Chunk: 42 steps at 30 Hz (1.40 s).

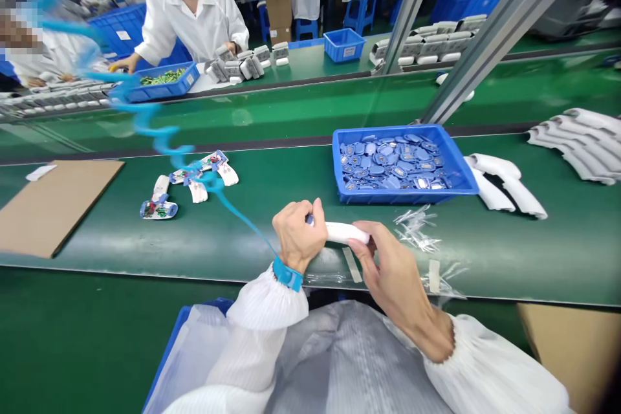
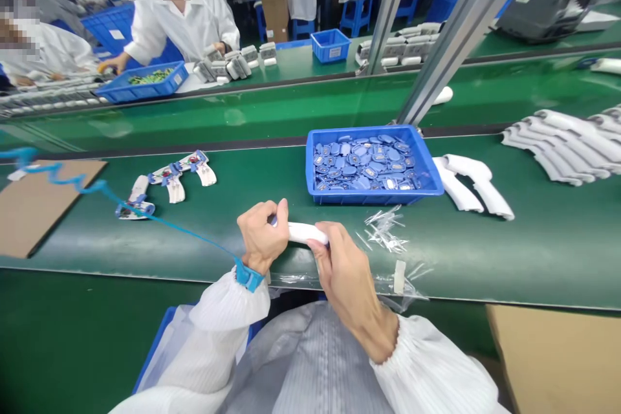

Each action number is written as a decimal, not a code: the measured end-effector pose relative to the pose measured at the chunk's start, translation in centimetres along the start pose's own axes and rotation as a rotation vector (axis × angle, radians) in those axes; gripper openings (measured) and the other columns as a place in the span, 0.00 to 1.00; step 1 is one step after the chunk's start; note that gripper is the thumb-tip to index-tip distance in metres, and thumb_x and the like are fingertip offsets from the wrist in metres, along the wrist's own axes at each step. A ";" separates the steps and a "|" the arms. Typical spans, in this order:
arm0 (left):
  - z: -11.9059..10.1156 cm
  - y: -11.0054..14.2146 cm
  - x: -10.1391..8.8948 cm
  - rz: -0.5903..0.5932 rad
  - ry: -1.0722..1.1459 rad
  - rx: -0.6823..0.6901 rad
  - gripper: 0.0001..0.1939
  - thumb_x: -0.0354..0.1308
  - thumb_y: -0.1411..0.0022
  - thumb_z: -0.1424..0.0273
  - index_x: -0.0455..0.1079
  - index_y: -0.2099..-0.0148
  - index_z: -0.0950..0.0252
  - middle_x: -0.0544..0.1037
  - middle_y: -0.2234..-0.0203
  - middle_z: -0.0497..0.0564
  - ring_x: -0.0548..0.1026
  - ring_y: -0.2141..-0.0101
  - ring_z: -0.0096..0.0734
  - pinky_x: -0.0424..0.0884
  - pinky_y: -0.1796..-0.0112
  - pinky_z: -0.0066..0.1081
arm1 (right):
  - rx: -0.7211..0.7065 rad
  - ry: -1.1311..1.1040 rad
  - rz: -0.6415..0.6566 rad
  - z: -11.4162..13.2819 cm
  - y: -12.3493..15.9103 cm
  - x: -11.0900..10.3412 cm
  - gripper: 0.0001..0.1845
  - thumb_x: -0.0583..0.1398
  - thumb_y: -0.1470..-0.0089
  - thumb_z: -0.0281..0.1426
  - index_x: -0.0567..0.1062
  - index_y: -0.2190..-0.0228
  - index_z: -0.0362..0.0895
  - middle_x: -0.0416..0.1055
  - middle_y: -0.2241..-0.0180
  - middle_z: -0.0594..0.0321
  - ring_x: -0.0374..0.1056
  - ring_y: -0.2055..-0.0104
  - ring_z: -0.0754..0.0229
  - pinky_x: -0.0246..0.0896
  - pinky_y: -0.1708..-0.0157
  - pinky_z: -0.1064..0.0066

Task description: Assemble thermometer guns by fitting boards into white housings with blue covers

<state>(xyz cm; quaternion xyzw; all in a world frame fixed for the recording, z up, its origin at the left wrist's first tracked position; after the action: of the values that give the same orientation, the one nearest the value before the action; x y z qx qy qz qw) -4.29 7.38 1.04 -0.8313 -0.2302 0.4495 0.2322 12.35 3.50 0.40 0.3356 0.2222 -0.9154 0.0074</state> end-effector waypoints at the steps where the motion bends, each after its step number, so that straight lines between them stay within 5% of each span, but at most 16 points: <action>1: 0.2 -0.2 -0.2 0.023 0.007 -0.029 0.23 0.56 0.34 0.67 0.56 0.80 0.64 0.61 0.85 0.45 0.57 0.79 0.25 0.52 0.73 0.32 | 0.018 -0.009 0.001 0.0 -0.1 0.2 0.11 0.54 0.31 0.37 0.70 0.55 0.43 0.74 0.63 0.58 0.71 0.65 0.59 0.67 0.66 0.69; 6: 0.9 -0.5 -0.2 0.163 0.041 -0.256 0.28 0.56 0.33 0.59 0.53 0.81 0.64 0.60 0.85 0.45 0.56 0.79 0.25 0.51 0.72 0.32 | 0.092 -0.116 0.284 0.7 -0.7 1.7 0.14 0.51 0.30 0.40 0.70 0.54 0.45 0.74 0.63 0.59 0.70 0.68 0.59 0.64 0.69 0.68; 11: 1.0 -1.0 -0.4 0.258 0.001 -0.255 0.27 0.53 0.32 0.60 0.56 0.82 0.63 0.64 0.84 0.47 0.60 0.78 0.27 0.56 0.71 0.32 | 0.157 -0.120 0.319 0.8 -1.5 1.7 0.18 0.52 0.32 0.45 0.73 0.56 0.45 0.75 0.64 0.57 0.70 0.67 0.56 0.60 0.69 0.66; 14: 1.3 -0.3 -1.4 0.380 0.169 -0.226 0.20 0.55 0.32 0.56 0.71 0.73 0.63 0.78 0.71 0.51 0.73 0.67 0.33 0.66 0.62 0.32 | 0.541 -0.323 0.429 -1.2 -1.7 1.8 0.20 0.53 0.35 0.49 0.72 0.62 0.46 0.68 0.77 0.66 0.61 0.78 0.61 0.54 0.75 0.69; 16: 1.5 0.5 -2.4 0.300 0.347 -0.231 0.18 0.53 0.31 0.56 0.74 0.64 0.63 0.80 0.60 0.54 0.75 0.58 0.36 0.69 0.56 0.34 | 0.884 -0.548 0.523 -2.2 -1.2 2.4 0.23 0.52 0.37 0.52 0.67 0.69 0.46 0.58 0.83 0.71 0.49 0.83 0.67 0.44 0.80 0.72; 18: 2.4 1.2 -2.9 0.127 0.445 -0.357 0.22 0.50 0.29 0.55 0.72 0.69 0.64 0.79 0.68 0.53 0.76 0.65 0.34 0.70 0.61 0.33 | 1.065 -0.715 0.700 -2.0 -0.5 3.4 0.26 0.50 0.37 0.55 0.66 0.72 0.46 0.56 0.83 0.73 0.42 0.84 0.70 0.36 0.82 0.73; 20: 3.4 1.7 -2.5 0.013 0.429 -0.518 0.27 0.51 0.29 0.52 0.66 0.77 0.63 0.72 0.81 0.49 0.70 0.76 0.29 0.67 0.69 0.31 | 0.943 -0.673 0.809 -1.1 -0.5 4.1 0.27 0.52 0.38 0.56 0.70 0.68 0.44 0.64 0.79 0.68 0.47 0.83 0.69 0.39 0.82 0.74; 24: 4.7 0.7 -0.9 -0.002 0.310 -0.616 0.29 0.53 0.31 0.53 0.61 0.81 0.62 0.67 0.85 0.46 0.65 0.80 0.25 0.63 0.72 0.29 | 0.265 -0.182 0.701 2.1 -1.4 5.1 0.19 0.53 0.33 0.45 0.76 0.59 0.45 0.74 0.74 0.61 0.66 0.76 0.61 0.49 0.76 0.71; 26: 5.1 -0.2 -0.5 -0.011 0.248 -0.608 0.28 0.52 0.30 0.59 0.60 0.83 0.62 0.65 0.87 0.45 0.64 0.81 0.25 0.63 0.72 0.29 | 0.110 0.060 0.663 3.2 -1.3 5.7 0.20 0.50 0.31 0.41 0.77 0.59 0.43 0.74 0.76 0.58 0.69 0.77 0.57 0.47 0.76 0.68; 30: 5.4 -1.1 -0.6 0.091 0.263 -0.547 0.27 0.54 0.32 0.61 0.59 0.83 0.63 0.64 0.86 0.45 0.64 0.80 0.25 0.63 0.71 0.29 | 0.055 0.137 0.584 2.8 -1.2 6.1 0.21 0.49 0.30 0.41 0.77 0.60 0.42 0.75 0.77 0.57 0.70 0.79 0.56 0.47 0.77 0.68; 34: 5.2 0.2 -2.1 0.452 0.619 -0.458 0.13 0.66 0.41 0.60 0.71 0.63 0.64 0.78 0.68 0.49 0.75 0.68 0.29 0.69 0.64 0.28 | 0.109 -0.144 0.578 0.9 -1.9 5.1 0.19 0.51 0.31 0.43 0.79 0.61 0.48 0.78 0.71 0.64 0.70 0.73 0.60 0.58 0.73 0.71; 36: 5.4 0.7 -3.5 0.598 0.625 -0.398 0.16 0.66 0.41 0.62 0.70 0.53 0.63 0.79 0.59 0.51 0.76 0.61 0.32 0.71 0.60 0.29 | 0.161 -0.200 0.595 0.0 -2.1 4.7 0.19 0.53 0.33 0.46 0.79 0.56 0.50 0.79 0.66 0.64 0.71 0.71 0.60 0.62 0.71 0.70; 38: 6.3 0.2 -4.7 0.695 0.484 -0.381 0.15 0.66 0.41 0.61 0.72 0.55 0.63 0.79 0.62 0.51 0.76 0.64 0.33 0.71 0.63 0.30 | 0.216 -0.170 0.550 -0.8 -2.2 4.1 0.22 0.56 0.36 0.48 0.77 0.50 0.50 0.80 0.62 0.62 0.71 0.72 0.59 0.65 0.70 0.67; 40: 8.1 -2.3 -5.6 0.688 0.315 -0.408 0.16 0.69 0.44 0.60 0.74 0.59 0.64 0.79 0.67 0.50 0.75 0.67 0.33 0.69 0.65 0.30 | 0.264 -0.112 0.428 -1.6 -2.3 3.4 0.29 0.59 0.40 0.51 0.74 0.45 0.47 0.80 0.59 0.59 0.71 0.73 0.58 0.67 0.69 0.65; 42: 10.8 -6.6 -6.5 0.551 0.167 -0.480 0.17 0.70 0.45 0.59 0.75 0.61 0.66 0.80 0.67 0.52 0.76 0.65 0.36 0.69 0.64 0.30 | 0.289 -0.070 0.327 -2.1 -2.4 2.6 0.32 0.59 0.42 0.53 0.73 0.44 0.47 0.79 0.60 0.58 0.69 0.76 0.59 0.68 0.71 0.63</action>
<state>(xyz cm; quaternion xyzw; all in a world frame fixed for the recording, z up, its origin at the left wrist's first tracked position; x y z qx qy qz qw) -17.82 10.67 3.84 -0.9267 -0.0769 0.3590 -0.0809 11.21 6.83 -1.68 0.3326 0.0308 -0.9355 0.1151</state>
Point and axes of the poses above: each hand's wrist, its own y-axis away from the middle knuckle, its own x-axis out of the palm, z = x × y, the point moved 4 cm from there along -y, towards the middle knuckle
